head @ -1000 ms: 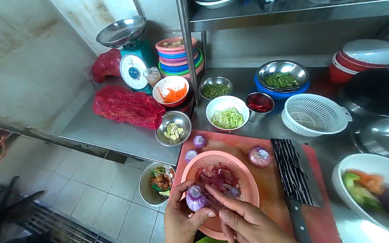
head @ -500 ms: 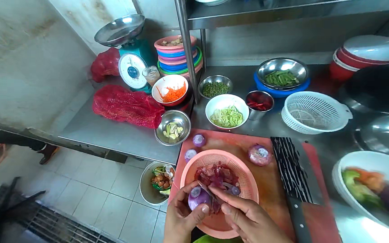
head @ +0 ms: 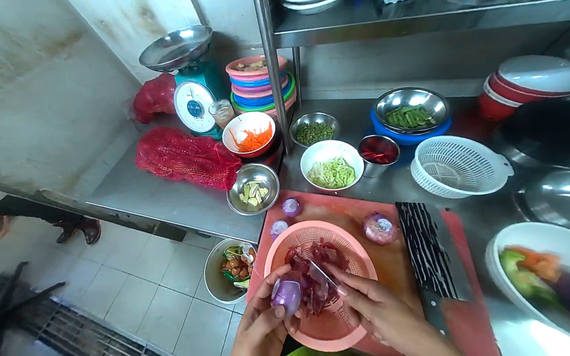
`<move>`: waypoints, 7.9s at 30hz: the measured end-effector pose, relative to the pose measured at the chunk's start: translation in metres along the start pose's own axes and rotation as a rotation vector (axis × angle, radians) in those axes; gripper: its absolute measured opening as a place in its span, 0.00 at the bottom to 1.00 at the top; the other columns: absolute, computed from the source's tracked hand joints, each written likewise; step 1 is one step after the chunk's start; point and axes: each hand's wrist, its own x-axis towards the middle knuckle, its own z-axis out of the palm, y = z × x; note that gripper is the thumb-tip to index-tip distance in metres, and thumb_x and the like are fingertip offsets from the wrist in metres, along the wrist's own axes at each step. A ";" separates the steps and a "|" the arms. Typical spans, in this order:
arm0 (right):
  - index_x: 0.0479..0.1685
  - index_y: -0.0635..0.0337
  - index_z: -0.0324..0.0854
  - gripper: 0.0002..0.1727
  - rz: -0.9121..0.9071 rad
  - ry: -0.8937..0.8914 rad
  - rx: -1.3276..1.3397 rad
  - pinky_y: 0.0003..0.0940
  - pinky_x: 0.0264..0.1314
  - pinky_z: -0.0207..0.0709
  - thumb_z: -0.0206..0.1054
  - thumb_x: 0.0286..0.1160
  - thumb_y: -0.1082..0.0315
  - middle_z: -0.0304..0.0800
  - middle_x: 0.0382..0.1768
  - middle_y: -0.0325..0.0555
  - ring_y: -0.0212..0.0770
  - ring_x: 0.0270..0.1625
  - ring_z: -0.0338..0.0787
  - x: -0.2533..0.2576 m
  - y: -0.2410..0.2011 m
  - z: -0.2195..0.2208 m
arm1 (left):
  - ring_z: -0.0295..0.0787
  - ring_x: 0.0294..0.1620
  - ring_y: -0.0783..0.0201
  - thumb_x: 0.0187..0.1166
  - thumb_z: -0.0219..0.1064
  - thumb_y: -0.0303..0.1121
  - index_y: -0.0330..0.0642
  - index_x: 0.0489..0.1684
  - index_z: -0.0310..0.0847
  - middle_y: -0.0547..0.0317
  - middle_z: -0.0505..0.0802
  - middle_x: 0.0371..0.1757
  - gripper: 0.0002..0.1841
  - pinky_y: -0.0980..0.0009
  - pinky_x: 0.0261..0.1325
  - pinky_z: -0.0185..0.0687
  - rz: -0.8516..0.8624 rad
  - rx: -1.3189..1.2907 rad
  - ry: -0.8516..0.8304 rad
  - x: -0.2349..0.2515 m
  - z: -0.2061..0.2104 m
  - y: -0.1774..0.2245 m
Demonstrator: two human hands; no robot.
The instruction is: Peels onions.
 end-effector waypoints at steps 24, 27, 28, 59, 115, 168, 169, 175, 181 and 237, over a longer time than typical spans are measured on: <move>0.92 0.55 0.58 0.31 -0.420 -0.169 -0.058 0.25 0.34 0.79 0.55 0.92 0.62 0.89 0.37 0.41 0.28 0.29 0.83 -0.025 -0.021 0.023 | 0.90 0.62 0.61 0.68 0.80 0.33 0.24 0.72 0.74 0.48 0.89 0.67 0.34 0.65 0.65 0.88 0.286 0.554 0.159 0.000 0.033 0.011; 0.90 0.54 0.64 0.28 -0.429 -0.145 -0.075 0.24 0.30 0.75 0.53 0.92 0.62 0.87 0.32 0.40 0.28 0.26 0.79 -0.025 -0.020 0.024 | 0.90 0.63 0.60 0.68 0.80 0.33 0.24 0.72 0.74 0.47 0.88 0.68 0.33 0.63 0.66 0.88 0.281 0.556 0.151 0.000 0.032 0.012; 0.89 0.54 0.66 0.27 -0.434 -0.132 -0.087 0.24 0.30 0.75 0.52 0.93 0.63 0.86 0.32 0.41 0.28 0.26 0.79 -0.025 -0.020 0.024 | 0.89 0.64 0.59 0.68 0.80 0.33 0.25 0.72 0.74 0.46 0.88 0.68 0.33 0.63 0.66 0.88 0.283 0.553 0.152 0.000 0.032 0.011; 0.89 0.52 0.64 0.27 -0.342 -0.011 0.047 0.24 0.22 0.70 0.49 0.93 0.63 0.88 0.38 0.39 0.27 0.21 0.74 -0.020 -0.014 0.039 | 0.89 0.61 0.62 0.57 0.85 0.27 0.41 0.60 0.71 0.55 0.86 0.62 0.32 0.65 0.59 0.92 0.463 0.619 0.290 0.008 0.030 -0.012; 0.86 0.73 0.56 0.33 0.055 1.115 0.181 0.27 0.27 0.77 0.58 0.85 0.68 0.84 0.31 0.40 0.28 0.24 0.80 -0.105 0.067 0.034 | 0.73 0.77 0.31 0.66 0.81 0.51 0.43 0.89 0.61 0.33 0.74 0.81 0.49 0.33 0.69 0.74 -0.490 2.031 -0.541 0.218 0.140 -0.060; 0.41 0.56 0.88 0.05 -0.238 0.618 0.312 0.22 0.20 0.77 0.74 0.71 0.68 0.89 0.28 0.31 0.24 0.19 0.81 0.015 -0.009 0.076 | 0.86 0.65 0.66 0.44 0.91 0.39 0.25 0.72 0.69 0.46 0.87 0.65 0.50 0.68 0.70 0.82 -0.137 0.858 -0.126 0.035 -0.011 0.043; 0.41 0.56 0.88 0.05 -0.253 0.663 0.283 0.22 0.20 0.77 0.74 0.71 0.68 0.89 0.28 0.31 0.24 0.20 0.81 0.017 -0.007 0.075 | 0.86 0.64 0.66 0.45 0.91 0.39 0.26 0.71 0.70 0.47 0.87 0.64 0.49 0.69 0.69 0.83 -0.140 0.830 -0.119 0.034 -0.015 0.042; 0.50 0.55 0.90 0.17 -0.003 0.745 -0.300 0.35 0.41 0.81 0.70 0.75 0.53 0.91 0.37 0.40 0.33 0.35 0.87 0.013 -0.011 0.044 | 0.86 0.63 0.67 0.46 0.90 0.39 0.30 0.71 0.71 0.49 0.86 0.65 0.47 0.70 0.67 0.84 -0.167 0.816 -0.150 0.033 -0.030 0.044; 0.82 0.57 0.72 0.44 0.188 0.486 -0.552 0.59 0.58 0.81 0.60 0.77 0.31 0.91 0.52 0.58 0.57 0.52 0.90 0.016 -0.015 0.040 | 0.82 0.72 0.62 0.47 0.89 0.31 0.27 0.83 0.58 0.42 0.77 0.77 0.56 0.68 0.71 0.84 -0.237 0.701 -0.232 0.034 -0.026 0.045; 0.95 0.61 0.47 0.38 -0.119 0.410 -0.156 0.34 0.28 0.78 0.55 0.90 0.56 0.89 0.35 0.43 0.35 0.26 0.82 -0.023 -0.020 0.075 | 0.84 0.70 0.63 0.53 0.82 0.19 0.22 0.81 0.58 0.37 0.76 0.77 0.49 0.70 0.63 0.89 -0.086 0.716 -0.038 0.041 -0.006 0.048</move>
